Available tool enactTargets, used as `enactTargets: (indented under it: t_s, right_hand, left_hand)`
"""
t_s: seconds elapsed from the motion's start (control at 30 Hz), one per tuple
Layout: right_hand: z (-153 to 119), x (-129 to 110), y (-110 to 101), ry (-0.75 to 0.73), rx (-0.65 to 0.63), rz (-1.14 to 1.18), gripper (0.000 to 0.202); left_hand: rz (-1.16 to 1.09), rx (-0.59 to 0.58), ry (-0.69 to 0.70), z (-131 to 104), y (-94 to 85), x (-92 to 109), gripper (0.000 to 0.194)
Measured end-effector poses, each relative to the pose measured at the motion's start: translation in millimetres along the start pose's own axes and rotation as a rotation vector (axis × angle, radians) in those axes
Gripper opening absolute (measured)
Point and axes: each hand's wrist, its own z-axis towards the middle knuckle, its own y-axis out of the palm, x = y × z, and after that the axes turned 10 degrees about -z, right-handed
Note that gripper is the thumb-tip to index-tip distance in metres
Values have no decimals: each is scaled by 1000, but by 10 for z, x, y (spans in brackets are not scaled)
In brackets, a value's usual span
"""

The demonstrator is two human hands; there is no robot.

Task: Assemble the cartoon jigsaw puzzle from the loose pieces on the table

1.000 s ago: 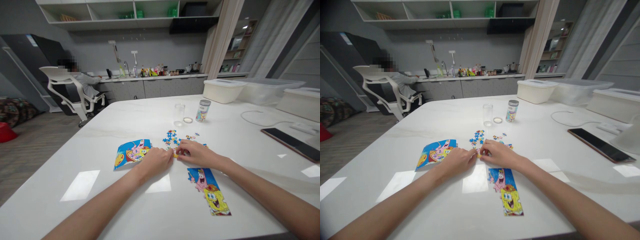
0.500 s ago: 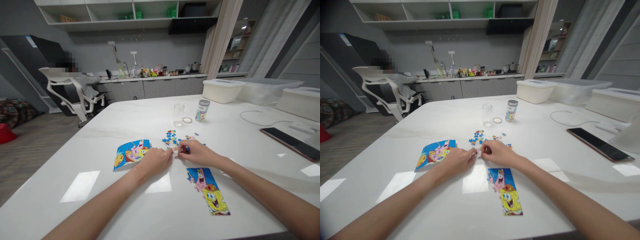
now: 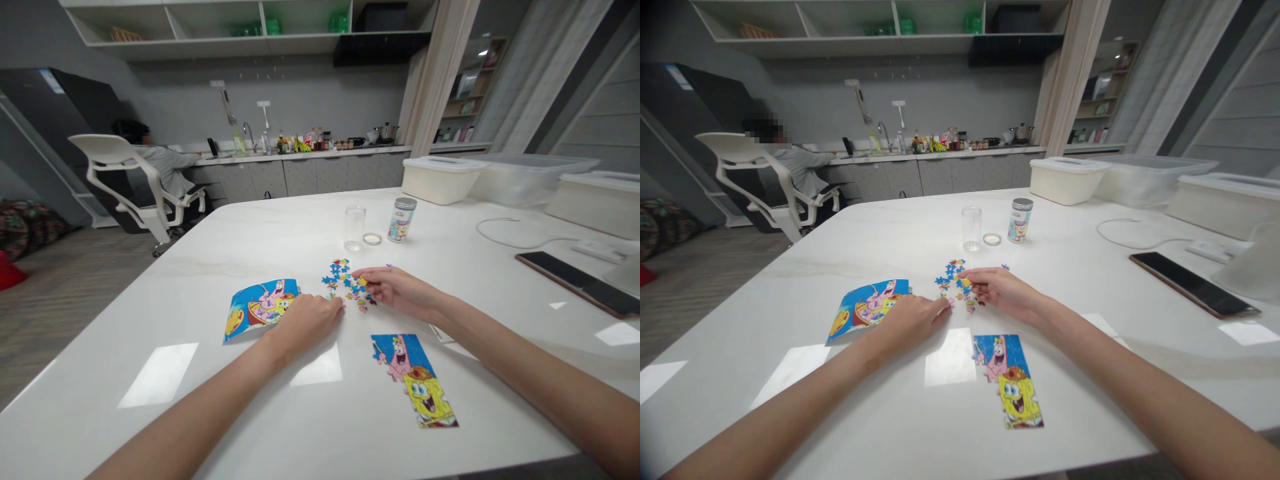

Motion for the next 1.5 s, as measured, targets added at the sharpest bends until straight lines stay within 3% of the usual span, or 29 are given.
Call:
enactTargets:
  t_s: [0.33,0.83,1.23,1.5]
  right_hand:
    - [-13,-15,-10,30,-29,147,23]
    - [-21,-11,-76,111,-58,189,21]
    - [19,-20,-22,90,34,209,8]
    - [-5,-13,-62,61,13,223,28]
  left_hand:
    - [23,-30,1,-3,20,-37,34]
    - [41,-46,-7,-4,14,-38,33]
    - [44,-57,-14,4,12,-42,33]
    - [56,-44,-12,-3,21,-45,31]
